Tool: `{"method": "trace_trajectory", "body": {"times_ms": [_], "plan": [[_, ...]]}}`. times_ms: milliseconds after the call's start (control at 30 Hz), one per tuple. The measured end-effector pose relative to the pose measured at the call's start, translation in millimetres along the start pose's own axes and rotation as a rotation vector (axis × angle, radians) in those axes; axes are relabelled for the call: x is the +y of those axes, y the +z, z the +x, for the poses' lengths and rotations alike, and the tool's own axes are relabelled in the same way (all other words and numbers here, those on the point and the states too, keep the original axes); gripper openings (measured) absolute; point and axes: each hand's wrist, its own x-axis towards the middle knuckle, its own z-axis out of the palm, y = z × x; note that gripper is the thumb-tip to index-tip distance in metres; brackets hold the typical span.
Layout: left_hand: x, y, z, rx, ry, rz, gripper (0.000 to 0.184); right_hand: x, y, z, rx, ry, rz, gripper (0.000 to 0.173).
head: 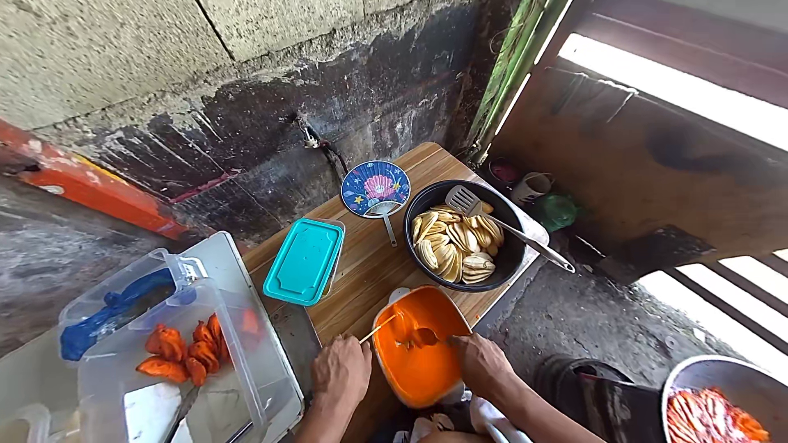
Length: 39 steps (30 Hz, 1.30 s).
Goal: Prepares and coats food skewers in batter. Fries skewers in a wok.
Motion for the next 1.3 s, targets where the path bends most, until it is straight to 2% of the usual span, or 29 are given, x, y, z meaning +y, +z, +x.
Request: {"method": "trace_trajectory", "body": {"times_ms": [133, 200, 367, 433, 533, 700, 867, 967, 1100, 1167, 1233, 1300], "plan": [[2.2, -12.4, 10.1, -0.075, 0.035, 0.02, 0.057, -1.7, 7.0, -1.1, 0.044, 0.165, 0.016, 0.036], [3.9, -15.8, 23.0, -0.099, 0.063, 0.042, 0.055, -6.4, 10.4, -4.2, 0.023, 0.151, 0.041, 0.039], [4.2, -10.5, 65.0, -0.192, 0.169, -0.078, 0.04, -5.6, 16.4, -8.2, 0.051, 0.249, 0.103, 0.036], [2.6, -7.0, 76.8, -0.24, 0.197, -0.149, 0.038, -2.8, 15.7, -8.5, 0.02, 0.214, 0.136, 0.034], [2.4, 1.6, 83.9, -0.289, 0.207, -0.262, 0.037, -2.6, 15.8, -13.7, 0.023, 0.059, 0.208, 0.04], [2.3, 18.0, 87.5, -0.392, 0.143, -0.51, 0.037, 9.5, 7.8, -13.5, 0.04, 0.148, 0.184, 0.035], [-4.6, 51.8, 88.3, -0.235, 0.262, -0.611, 0.034, 26.1, -0.5, -5.8, 0.107, 0.108, 0.237, 0.035], [-10.7, 74.0, 68.1, -0.105, 0.315, -0.717, 0.032, 35.1, 1.5, -0.1, 0.134, 0.083, 0.315, 0.035], [-19.5, 116.5, 24.3, 0.087, 0.341, -0.85, 0.031, 56.4, 22.9, 6.0, 0.196, -0.067, 0.348, 0.038], [-20.5, 132.6, 8.9, 0.178, 0.368, -0.901, 0.029, 64.0, 34.7, 2.8, 0.311, -0.171, 0.316, 0.033], [-22.5, 147.0, -1.7, 0.218, 0.382, -0.965, 0.027, 66.8, 54.8, -3.7, 0.503, -0.29, 0.285, 0.029], [-19.6, 152.8, -0.1, 0.192, 0.382, -0.993, 0.027, 62.9, 59.7, -5.4, 0.578, -0.281, 0.285, 0.029]]}}
